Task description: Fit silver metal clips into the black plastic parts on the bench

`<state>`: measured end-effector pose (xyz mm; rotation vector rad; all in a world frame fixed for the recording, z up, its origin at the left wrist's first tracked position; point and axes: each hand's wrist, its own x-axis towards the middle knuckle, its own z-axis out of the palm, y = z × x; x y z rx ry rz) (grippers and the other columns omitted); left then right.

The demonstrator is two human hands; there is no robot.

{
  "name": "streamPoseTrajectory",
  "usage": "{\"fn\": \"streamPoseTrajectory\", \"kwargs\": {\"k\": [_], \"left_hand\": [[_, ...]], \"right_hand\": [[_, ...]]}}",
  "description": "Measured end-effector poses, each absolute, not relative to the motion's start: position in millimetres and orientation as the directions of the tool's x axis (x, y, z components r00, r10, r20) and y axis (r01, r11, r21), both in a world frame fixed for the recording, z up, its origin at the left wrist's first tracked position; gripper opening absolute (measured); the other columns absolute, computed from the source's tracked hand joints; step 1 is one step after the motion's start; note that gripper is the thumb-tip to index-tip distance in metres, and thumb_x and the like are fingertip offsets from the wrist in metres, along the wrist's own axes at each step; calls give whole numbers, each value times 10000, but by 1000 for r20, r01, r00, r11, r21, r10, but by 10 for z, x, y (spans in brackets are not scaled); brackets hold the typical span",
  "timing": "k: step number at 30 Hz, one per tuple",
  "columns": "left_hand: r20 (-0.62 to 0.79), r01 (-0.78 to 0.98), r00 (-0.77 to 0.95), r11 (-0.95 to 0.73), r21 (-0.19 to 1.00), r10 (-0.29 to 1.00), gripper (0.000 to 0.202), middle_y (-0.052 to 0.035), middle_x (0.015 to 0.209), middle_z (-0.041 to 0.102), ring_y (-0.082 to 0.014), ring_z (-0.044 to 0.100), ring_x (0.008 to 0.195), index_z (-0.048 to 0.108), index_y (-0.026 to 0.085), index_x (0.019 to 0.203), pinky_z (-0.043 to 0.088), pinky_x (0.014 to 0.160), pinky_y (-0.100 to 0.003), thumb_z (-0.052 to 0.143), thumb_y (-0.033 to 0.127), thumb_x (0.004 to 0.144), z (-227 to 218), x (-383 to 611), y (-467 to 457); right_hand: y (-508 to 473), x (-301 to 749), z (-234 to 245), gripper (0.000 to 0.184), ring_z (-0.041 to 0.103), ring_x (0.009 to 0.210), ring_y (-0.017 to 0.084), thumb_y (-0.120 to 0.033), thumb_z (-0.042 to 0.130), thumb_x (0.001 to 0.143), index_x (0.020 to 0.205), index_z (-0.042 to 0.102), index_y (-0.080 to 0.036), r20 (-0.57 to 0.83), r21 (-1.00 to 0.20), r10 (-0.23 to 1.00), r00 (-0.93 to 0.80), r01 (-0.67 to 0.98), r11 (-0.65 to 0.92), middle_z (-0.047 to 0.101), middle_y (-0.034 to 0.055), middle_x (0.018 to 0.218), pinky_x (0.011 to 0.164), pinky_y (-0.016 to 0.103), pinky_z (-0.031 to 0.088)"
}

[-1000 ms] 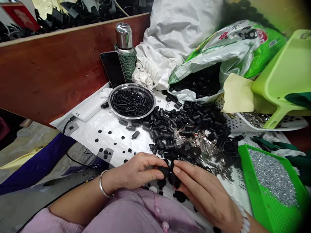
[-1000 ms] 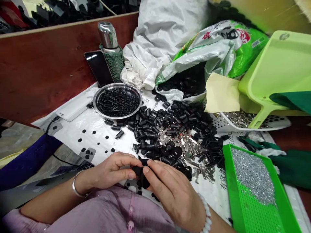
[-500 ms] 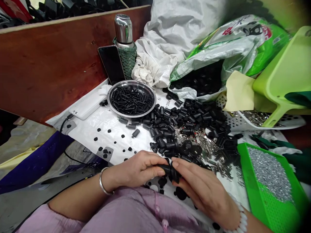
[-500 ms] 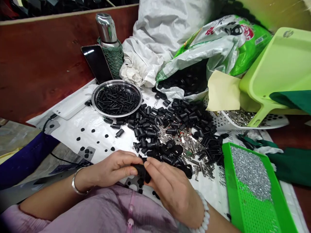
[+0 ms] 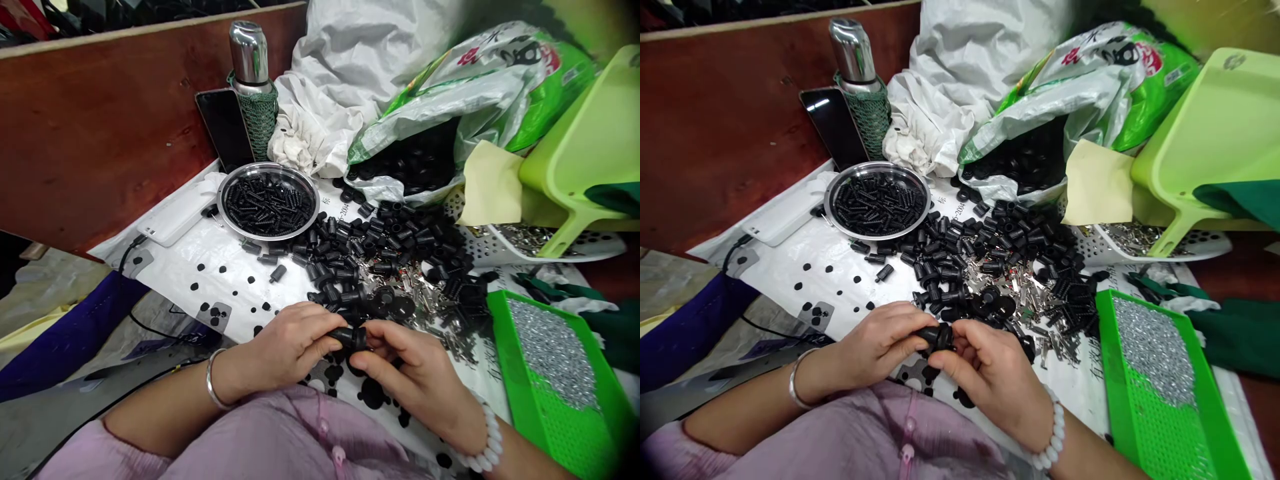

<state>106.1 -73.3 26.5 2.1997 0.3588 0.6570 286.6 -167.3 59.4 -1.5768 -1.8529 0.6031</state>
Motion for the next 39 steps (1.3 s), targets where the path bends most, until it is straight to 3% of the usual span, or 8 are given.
{"fn": "streamPoseTrajectory", "kwargs": {"k": [8, 12, 15, 18, 23, 27, 34, 39], "left_hand": [[540, 33, 731, -811, 584, 418, 226, -119, 870, 625, -195, 553, 803, 530, 80, 1071, 475, 747, -344, 451, 178, 883, 161, 1148, -836], [321, 54, 791, -581, 812, 521, 228, -78, 804, 619, -157, 541, 727, 588, 111, 1022, 461, 685, -287, 445, 226, 886, 243, 1117, -797], [-23, 94, 869, -118, 989, 494, 229, -34, 717, 597, -115, 529, 652, 629, 126, 931, 444, 616, -230, 474, 284, 872, 291, 1093, -748], [-319, 191, 901, 390, 901, 296, 287, 1, 604, 569, -75, 516, 518, 622, 102, 824, 423, 509, -183, 564, 383, 809, 268, 1083, -711], [-390, 236, 919, 706, 668, 63, 439, 25, 525, 529, -49, 413, 381, 588, 96, 694, 462, 415, -215, 694, 519, 637, 178, 1076, -718], [-338, 157, 914, 570, 807, 226, 351, 15, 581, 538, -60, 474, 468, 624, 90, 818, 465, 507, -204, 619, 436, 759, 242, 1070, -774], [-4, 105, 884, -188, 977, 468, 251, -6, 674, 527, -93, 460, 606, 617, 123, 806, 383, 577, -203, 433, 272, 890, 322, 1066, -802], [-245, 194, 900, 172, 966, 359, 261, 5, 647, 531, -84, 494, 566, 607, 108, 881, 414, 546, -196, 452, 319, 882, 292, 1074, -766]], "right_hand": [[-1653, 2840, 572, 283, 545, 384, 78, -432, 500, 845, 742, 488, -169, -361, -924, 933, 5, 135, -358, 601, -15, 555, 373, 176, 440], [-1682, 2885, 532, 222, 607, 565, 110, -351, 566, 832, 959, 536, -172, -27, -903, 1000, -12, 430, -20, 627, 5, 690, 506, 207, 517], [-1696, 2949, 497, 273, 634, 770, 152, -290, 559, 847, 1085, 523, -162, 239, -641, 946, -219, 697, 323, 648, 75, 902, 657, 254, 551], [-1712, 3015, 481, 289, 623, 917, 196, -202, 511, 869, 1141, 507, -105, 355, -345, 822, -446, 755, 558, 646, 141, 1006, 759, 315, 547], [-1730, 3047, 508, 271, 626, 969, 211, -134, 445, 878, 1130, 533, -90, 402, -127, 697, -594, 717, 685, 659, 159, 1046, 796, 345, 543], [-1711, 2990, 526, 294, 652, 902, 177, -242, 489, 887, 1152, 506, -114, 388, -309, 808, -443, 763, 567, 682, 121, 978, 752, 289, 557], [-1710, 2899, 532, 256, 638, 639, 122, -340, 539, 858, 1057, 536, -178, 207, -641, 961, -181, 717, 273, 667, 32, 806, 563, 210, 540], [-1730, 2930, 496, 292, 642, 863, 176, -256, 482, 889, 1150, 485, -125, 296, -457, 896, -331, 775, 437, 658, 111, 962, 722, 281, 557]]}}
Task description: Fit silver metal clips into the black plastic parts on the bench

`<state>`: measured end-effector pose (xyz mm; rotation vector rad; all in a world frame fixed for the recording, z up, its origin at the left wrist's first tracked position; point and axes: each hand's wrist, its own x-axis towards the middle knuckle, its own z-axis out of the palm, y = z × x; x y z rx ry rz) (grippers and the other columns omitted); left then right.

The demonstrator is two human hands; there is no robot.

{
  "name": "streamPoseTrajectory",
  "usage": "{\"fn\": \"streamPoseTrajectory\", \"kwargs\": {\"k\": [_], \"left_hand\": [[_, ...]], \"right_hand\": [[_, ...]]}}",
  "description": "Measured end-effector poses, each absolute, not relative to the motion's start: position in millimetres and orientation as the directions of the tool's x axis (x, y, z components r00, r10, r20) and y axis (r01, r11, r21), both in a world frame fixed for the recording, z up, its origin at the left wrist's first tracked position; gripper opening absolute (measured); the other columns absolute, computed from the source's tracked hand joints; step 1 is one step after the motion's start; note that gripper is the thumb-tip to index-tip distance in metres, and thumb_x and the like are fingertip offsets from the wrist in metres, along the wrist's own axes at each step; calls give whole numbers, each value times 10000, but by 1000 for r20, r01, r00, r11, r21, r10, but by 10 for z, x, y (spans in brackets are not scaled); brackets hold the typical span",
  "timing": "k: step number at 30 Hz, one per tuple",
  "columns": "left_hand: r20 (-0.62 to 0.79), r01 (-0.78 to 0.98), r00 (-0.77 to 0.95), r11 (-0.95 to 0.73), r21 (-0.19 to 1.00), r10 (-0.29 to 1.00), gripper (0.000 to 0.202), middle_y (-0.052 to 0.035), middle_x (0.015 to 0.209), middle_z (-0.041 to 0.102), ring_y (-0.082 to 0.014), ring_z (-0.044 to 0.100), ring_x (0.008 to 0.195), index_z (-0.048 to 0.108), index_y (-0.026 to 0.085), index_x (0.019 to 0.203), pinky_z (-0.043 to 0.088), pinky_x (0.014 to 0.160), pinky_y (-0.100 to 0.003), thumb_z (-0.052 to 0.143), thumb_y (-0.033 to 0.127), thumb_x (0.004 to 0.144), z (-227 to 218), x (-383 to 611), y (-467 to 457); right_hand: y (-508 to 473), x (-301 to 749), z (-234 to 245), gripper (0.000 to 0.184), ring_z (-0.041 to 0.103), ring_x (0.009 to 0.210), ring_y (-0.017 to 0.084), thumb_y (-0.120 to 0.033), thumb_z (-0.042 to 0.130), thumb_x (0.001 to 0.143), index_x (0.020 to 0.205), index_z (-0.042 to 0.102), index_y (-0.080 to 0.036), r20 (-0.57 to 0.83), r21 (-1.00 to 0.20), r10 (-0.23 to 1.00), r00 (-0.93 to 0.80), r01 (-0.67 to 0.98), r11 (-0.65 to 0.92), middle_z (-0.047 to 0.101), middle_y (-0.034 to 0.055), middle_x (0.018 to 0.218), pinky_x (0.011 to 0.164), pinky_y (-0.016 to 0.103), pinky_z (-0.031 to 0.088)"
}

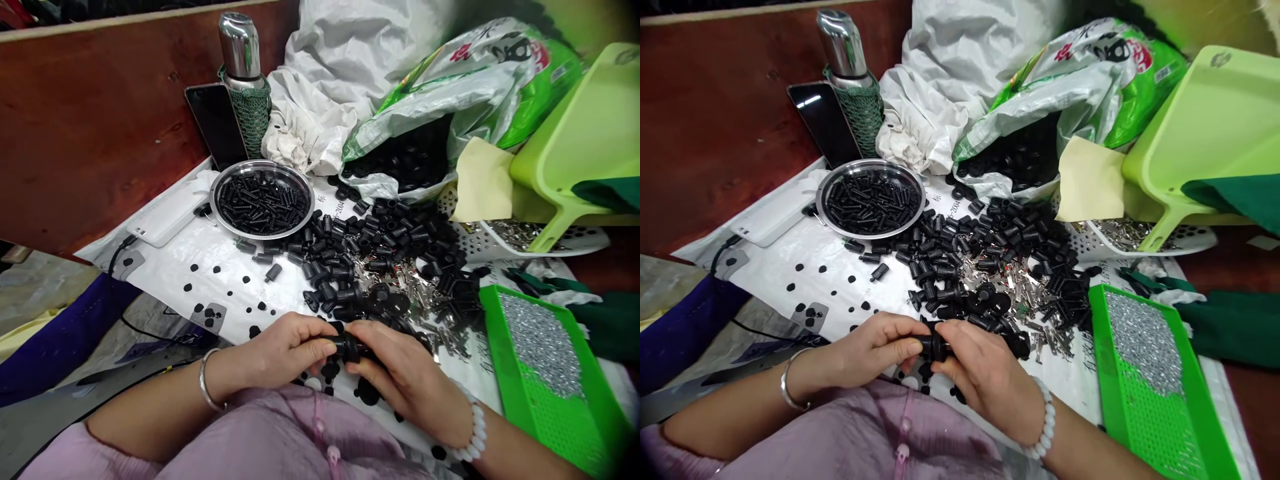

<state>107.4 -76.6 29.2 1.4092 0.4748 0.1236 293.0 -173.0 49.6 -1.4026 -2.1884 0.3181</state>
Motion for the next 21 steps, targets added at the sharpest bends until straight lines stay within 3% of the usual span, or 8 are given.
{"fn": "streamPoseTrajectory", "kwargs": {"k": [4, 7, 9, 12, 15, 18, 21], "left_hand": [[-359, 216, 911, 506, 835, 204, 366, 27, 585, 494, -68, 489, 471, 586, 92, 773, 426, 484, -197, 567, 458, 787, 259, 1081, -752], [-335, 164, 919, 573, 803, 207, 410, 41, 557, 466, -62, 474, 452, 579, 95, 753, 430, 480, -197, 581, 505, 759, 256, 1080, -761], [-299, 148, 908, 442, 885, 294, 344, 28, 582, 496, -72, 500, 502, 594, 99, 836, 429, 517, -194, 532, 437, 821, 265, 1075, -778], [-122, 115, 875, 42, 992, 469, 240, -13, 689, 565, -101, 531, 612, 597, 116, 938, 440, 587, -216, 444, 294, 888, 246, 1066, -811], [187, 47, 815, -384, 922, 548, 207, -55, 819, 607, -140, 555, 741, 584, 134, 989, 456, 684, -256, 420, 221, 898, 169, 1065, -828], [411, -19, 750, -603, 797, 519, 221, -82, 898, 619, -166, 558, 821, 534, 137, 1084, 466, 745, -287, 441, 197, 893, 102, 1077, -810], [452, -30, 727, -634, 773, 517, 236, -84, 962, 618, -164, 557, 875, 509, 146, 1115, 470, 786, -289, 466, 173, 884, 98, 1105, -779]], "right_hand": [[-1726, 2953, 510, 319, 627, 951, 202, -217, 468, 895, 1183, 462, -82, 331, -284, 821, -465, 781, 556, 655, 148, 1020, 775, 303, 547], [-1709, 2950, 538, 311, 643, 869, 189, -271, 482, 894, 1149, 477, -93, 322, -354, 834, -447, 761, 544, 668, 128, 946, 704, 282, 549], [-1698, 2933, 545, 290, 639, 728, 163, -325, 494, 886, 1086, 505, -115, 287, -477, 885, -367, 747, 464, 664, 86, 829, 602, 259, 534], [-1681, 2883, 537, 228, 595, 594, 118, -343, 535, 860, 992, 540, -158, 150, -699, 969, -197, 671, 245, 631, 20, 723, 527, 221, 497], [-1652, 2825, 540, 204, 568, 543, 93, -359, 536, 849, 930, 547, -172, -104, -875, 993, -48, 480, -69, 596, -16, 659, 483, 188, 477], [-1610, 2796, 577, 244, 539, 482, 75, -411, 511, 846, 848, 530, -168, -309, -905, 951, 4, 306, -295, 565, -29, 614, 432, 172, 439], [-1572, 2804, 619, 249, 527, 477, 63, -415, 538, 821, 831, 534, -166, -323, -909, 946, 25, 271, -318, 540, -42, 606, 438, 162, 420]]}}
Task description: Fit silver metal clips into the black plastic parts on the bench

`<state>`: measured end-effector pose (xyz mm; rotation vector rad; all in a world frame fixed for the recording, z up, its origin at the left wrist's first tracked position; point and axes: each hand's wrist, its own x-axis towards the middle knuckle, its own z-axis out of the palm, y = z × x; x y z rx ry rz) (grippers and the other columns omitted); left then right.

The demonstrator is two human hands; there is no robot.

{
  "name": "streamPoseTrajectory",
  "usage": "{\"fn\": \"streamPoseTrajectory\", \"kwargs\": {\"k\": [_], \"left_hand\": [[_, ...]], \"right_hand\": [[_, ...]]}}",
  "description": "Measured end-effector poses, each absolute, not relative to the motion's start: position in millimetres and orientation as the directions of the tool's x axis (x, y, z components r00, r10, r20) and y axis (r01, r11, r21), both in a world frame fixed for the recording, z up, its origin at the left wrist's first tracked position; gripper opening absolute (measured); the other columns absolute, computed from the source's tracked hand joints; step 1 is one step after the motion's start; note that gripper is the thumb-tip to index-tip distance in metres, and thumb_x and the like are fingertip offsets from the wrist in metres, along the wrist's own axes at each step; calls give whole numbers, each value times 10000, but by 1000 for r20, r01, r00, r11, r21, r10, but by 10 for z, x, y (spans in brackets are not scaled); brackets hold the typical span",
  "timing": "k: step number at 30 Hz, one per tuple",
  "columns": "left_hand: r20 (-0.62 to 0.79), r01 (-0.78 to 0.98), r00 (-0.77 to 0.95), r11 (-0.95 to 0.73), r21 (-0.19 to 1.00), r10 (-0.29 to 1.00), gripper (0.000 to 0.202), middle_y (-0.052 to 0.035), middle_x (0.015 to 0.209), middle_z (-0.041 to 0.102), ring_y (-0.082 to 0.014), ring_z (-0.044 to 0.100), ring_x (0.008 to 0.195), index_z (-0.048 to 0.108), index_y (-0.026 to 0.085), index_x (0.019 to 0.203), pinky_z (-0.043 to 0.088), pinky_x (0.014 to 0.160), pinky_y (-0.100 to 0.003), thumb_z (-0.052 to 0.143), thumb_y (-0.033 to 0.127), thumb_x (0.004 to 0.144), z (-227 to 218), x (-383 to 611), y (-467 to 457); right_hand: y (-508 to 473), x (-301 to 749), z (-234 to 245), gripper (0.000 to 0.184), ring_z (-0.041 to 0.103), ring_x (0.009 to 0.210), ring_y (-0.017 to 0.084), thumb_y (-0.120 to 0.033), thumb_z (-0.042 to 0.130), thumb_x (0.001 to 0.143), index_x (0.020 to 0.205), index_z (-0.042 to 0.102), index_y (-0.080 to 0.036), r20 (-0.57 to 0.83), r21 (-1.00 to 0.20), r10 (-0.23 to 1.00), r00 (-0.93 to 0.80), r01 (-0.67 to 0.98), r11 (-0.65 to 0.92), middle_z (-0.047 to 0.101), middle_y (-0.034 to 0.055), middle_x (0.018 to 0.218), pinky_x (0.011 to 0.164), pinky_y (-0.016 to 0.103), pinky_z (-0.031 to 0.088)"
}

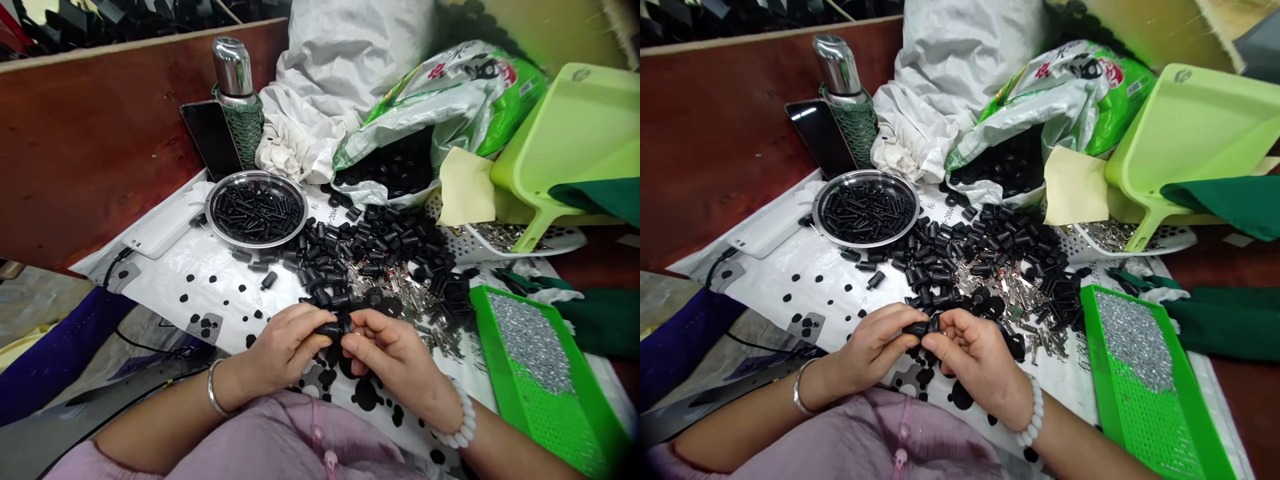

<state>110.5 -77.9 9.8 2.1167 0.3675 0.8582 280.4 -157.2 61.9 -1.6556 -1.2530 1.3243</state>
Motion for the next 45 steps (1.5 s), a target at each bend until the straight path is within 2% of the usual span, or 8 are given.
{"fn": "streamPoseTrajectory", "kwargs": {"k": [9, 12, 14, 19, 27, 33, 41, 45], "left_hand": [[466, 65, 740, -741, 668, 485, 269, -103, 968, 629, -181, 569, 879, 485, 112, 1151, 483, 796, -324, 448, 180, 893, 79, 1182, -815], [446, 35, 730, -680, 732, 518, 245, -95, 956, 628, -170, 570, 872, 509, 122, 1123, 477, 792, -301, 442, 192, 898, 127, 1178, -792], [424, 23, 732, -641, 767, 533, 239, -95, 932, 627, -168, 569, 846, 526, 117, 1106, 472, 774, -296, 440, 204, 900, 177, 1172, -773], [314, 10, 810, -547, 837, 495, 246, -94, 881, 611, -173, 551, 815, 563, 103, 1050, 451, 763, -299, 414, 235, 906, 290, 1117, -732], [-32, 34, 989, -8, 999, 144, 245, -11, 684, 526, -93, 440, 585, 562, 113, 773, 366, 549, -206, 466, 316, 870, 358, 953, -566], [-178, 156, 981, 232, 960, 75, 336, 6, 593, 490, -75, 404, 511, 504, 122, 640, 324, 506, -202, 480, 390, 841, 338, 999, -555], [-213, 200, 976, 191, 961, 46, 253, 29, 580, 450, -68, 359, 508, 523, 119, 682, 303, 494, -195, 469, 298, 852, 367, 941, -512], [-175, 172, 965, 31, 985, 197, 209, 23, 638, 477, -78, 393, 558, 556, 114, 774, 339, 535, -198, 453, 268, 869, 377, 928, -536]], "right_hand": [[-1562, 2861, 618, 338, 496, 440, 88, -482, 456, 852, 750, 525, -167, -228, -785, 971, 77, 576, -230, 517, -31, 540, 397, 197, 398], [-1609, 2936, 686, 380, 530, 493, 96, -443, 421, 888, 1082, 523, -133, -14, -708, 1000, -5, 706, -6, 606, 22, 713, 447, 217, 458], [-1630, 2993, 736, 555, 589, 629, 119, -428, 462, 878, 1321, 334, -119, 160, -608, 980, -122, 769, 195, 617, 110, 995, 534, 242, 517], [-1585, 3044, 806, 511, 537, 1103, 206, -292, 482, 893, 1351, 329, -122, 280, -256, 844, -458, 811, 525, 549, 156, 1217, 854, 321, 518], [-1575, 2946, 848, 408, 608, 982, 229, -266, 420, 915, 1254, 459, -43, 188, -38, 703, -686, 710, 703, 616, 190, 1116, 770, 352, 556], [-1552, 2940, 845, 448, 593, 967, 225, -323, 365, 929, 1261, 441, -32, 132, -125, 725, -676, 714, 688, 608, 185, 1070, 771, 338, 545], [-1527, 2899, 851, 455, 570, 985, 238, -272, 362, 927, 1331, 375, -65, 54, -102, 716, -696, 709, 698, 577, 186, 1110, 781, 360, 532], [-1500, 2882, 789, 459, 567, 990, 242, -249, 350, 927, 1350, 331, -70, 82, -143, 761, -643, 749, 647, 565, 185, 1116, 775, 368, 539]]}}
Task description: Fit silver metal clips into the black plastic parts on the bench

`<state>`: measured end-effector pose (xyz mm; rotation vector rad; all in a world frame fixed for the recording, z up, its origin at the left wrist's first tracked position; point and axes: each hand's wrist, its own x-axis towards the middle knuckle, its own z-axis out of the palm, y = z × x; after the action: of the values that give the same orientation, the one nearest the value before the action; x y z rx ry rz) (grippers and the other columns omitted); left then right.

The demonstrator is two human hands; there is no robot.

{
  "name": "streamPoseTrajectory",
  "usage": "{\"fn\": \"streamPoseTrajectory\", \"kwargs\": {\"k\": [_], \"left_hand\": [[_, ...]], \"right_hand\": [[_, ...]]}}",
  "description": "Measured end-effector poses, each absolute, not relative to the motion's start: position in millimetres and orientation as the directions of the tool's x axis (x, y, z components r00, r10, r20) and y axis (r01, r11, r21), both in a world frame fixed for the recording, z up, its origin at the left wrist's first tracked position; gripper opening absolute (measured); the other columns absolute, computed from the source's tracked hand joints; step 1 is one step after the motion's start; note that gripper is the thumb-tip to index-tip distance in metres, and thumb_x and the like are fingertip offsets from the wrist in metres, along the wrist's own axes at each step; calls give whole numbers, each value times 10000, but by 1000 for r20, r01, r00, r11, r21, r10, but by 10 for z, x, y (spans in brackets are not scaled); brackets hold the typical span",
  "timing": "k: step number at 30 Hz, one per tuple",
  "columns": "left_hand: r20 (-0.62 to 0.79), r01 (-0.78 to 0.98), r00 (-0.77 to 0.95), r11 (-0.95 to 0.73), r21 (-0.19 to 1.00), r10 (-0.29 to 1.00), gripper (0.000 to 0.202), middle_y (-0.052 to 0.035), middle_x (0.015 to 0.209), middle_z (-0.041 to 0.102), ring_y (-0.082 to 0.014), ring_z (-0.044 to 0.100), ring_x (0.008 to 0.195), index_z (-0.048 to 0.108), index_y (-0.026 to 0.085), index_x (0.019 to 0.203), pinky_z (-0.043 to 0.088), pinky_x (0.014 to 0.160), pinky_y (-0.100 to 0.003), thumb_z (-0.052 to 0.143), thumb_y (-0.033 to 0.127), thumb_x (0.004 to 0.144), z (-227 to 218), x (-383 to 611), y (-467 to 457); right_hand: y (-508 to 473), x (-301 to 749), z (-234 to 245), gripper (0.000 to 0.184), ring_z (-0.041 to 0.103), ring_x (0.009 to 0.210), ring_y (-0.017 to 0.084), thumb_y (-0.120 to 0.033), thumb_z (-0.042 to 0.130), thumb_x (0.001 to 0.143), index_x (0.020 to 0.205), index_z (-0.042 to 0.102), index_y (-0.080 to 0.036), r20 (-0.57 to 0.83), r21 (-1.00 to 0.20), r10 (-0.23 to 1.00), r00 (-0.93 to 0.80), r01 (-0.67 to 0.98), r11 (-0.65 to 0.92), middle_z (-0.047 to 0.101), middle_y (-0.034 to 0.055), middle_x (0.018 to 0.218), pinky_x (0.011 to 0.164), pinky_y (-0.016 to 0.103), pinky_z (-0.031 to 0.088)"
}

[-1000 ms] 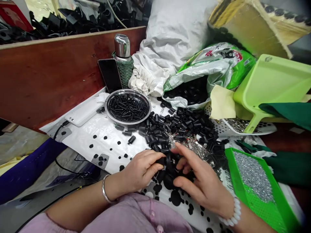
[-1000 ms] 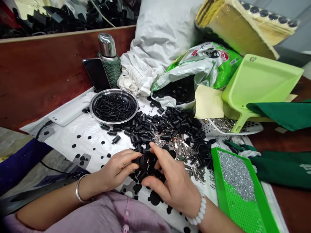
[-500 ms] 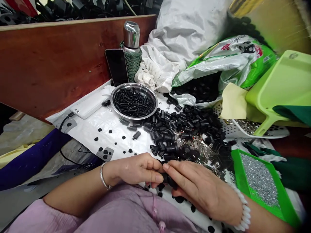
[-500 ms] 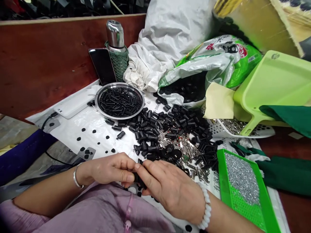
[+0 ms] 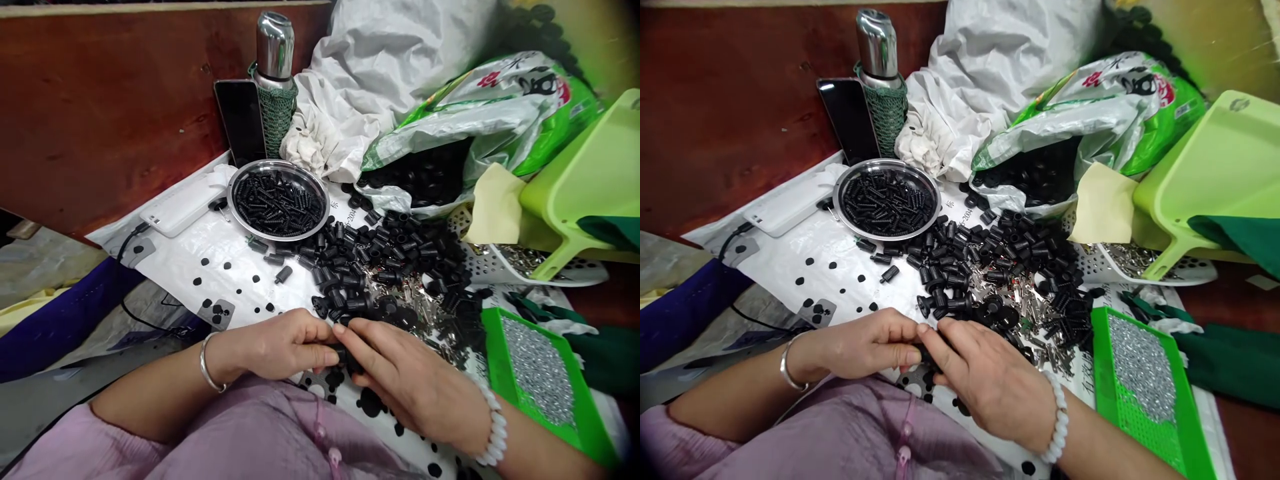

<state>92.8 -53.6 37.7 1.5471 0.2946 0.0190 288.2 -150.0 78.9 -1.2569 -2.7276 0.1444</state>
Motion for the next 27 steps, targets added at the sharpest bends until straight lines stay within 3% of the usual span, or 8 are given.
{"fn": "streamPoseTrajectory", "kwargs": {"k": [5, 9, 14, 16, 18, 22, 24, 27], "left_hand": [[16, 115, 939, -359, 926, 343, 196, -13, 727, 548, -108, 472, 641, 578, 114, 817, 387, 613, -220, 435, 226, 890, 405, 959, -594], [178, 158, 889, -647, 746, 421, 221, -68, 787, 579, -166, 512, 722, 582, 94, 919, 423, 703, -294, 397, 214, 903, 358, 1028, -641], [241, 140, 855, -652, 745, 459, 254, -81, 802, 605, -180, 540, 744, 578, 89, 1020, 443, 706, -301, 396, 228, 910, 244, 1112, -654], [230, 97, 850, -570, 816, 474, 249, -80, 839, 625, -170, 557, 764, 579, 100, 1043, 446, 722, -286, 420, 236, 907, 224, 1132, -638], [218, 30, 861, -475, 880, 459, 239, -75, 870, 633, -155, 564, 772, 585, 109, 1048, 445, 722, -262, 444, 236, 901, 225, 1143, -619], [175, -67, 894, -264, 962, 412, 208, -46, 867, 630, -125, 556, 741, 596, 125, 1017, 444, 687, -223, 453, 214, 895, 267, 1141, -601], [147, -70, 910, -206, 976, 388, 207, -30, 806, 615, -115, 539, 693, 600, 118, 1002, 442, 646, -211, 454, 215, 893, 288, 1133, -605], [192, -86, 903, -277, 957, 383, 211, -34, 795, 600, -117, 532, 693, 604, 110, 994, 443, 652, -214, 463, 227, 890, 292, 1125, -622]], "right_hand": [[-1496, 2888, 635, 470, 573, 982, 199, -266, 349, 930, 1365, 291, -99, 147, -395, 850, -506, 758, 519, 556, 156, 1095, 781, 311, 536], [-1494, 2857, 529, 401, 607, 958, 189, -291, 388, 922, 1281, 425, -114, 154, -542, 944, -291, 774, 328, 612, 136, 1059, 785, 295, 537], [-1488, 2838, 593, 369, 653, 678, 158, -396, 406, 910, 1094, 584, -131, 0, -637, 996, -85, 768, 66, 675, 47, 731, 624, 261, 557], [-1502, 2871, 683, 428, 604, 532, 126, -415, 396, 912, 1205, 517, -127, 10, -613, 995, -100, 785, 85, 657, 22, 678, 520, 235, 532], [-1526, 2918, 779, 538, 598, 542, 118, -418, 398, 911, 1358, 339, -124, 67, -553, 983, -173, 813, 181, 675, 61, 834, 519, 233, 533], [-1584, 3002, 884, 638, 577, 1054, 238, -324, 492, 877, 1423, 207, -155, 134, -262, 890, -437, 850, 457, 470, 173, 1317, 806, 344, 540], [-1608, 3022, 879, 591, 542, 1119, 238, -228, 485, 879, 1415, 241, -171, 156, -156, 849, -505, 836, 526, 508, 147, 1293, 846, 349, 527], [-1620, 3018, 835, 553, 606, 1027, 191, -216, 436, 907, 1417, 230, -162, 217, -208, 847, -485, 825, 526, 611, 120, 1168, 811, 288, 544]]}}
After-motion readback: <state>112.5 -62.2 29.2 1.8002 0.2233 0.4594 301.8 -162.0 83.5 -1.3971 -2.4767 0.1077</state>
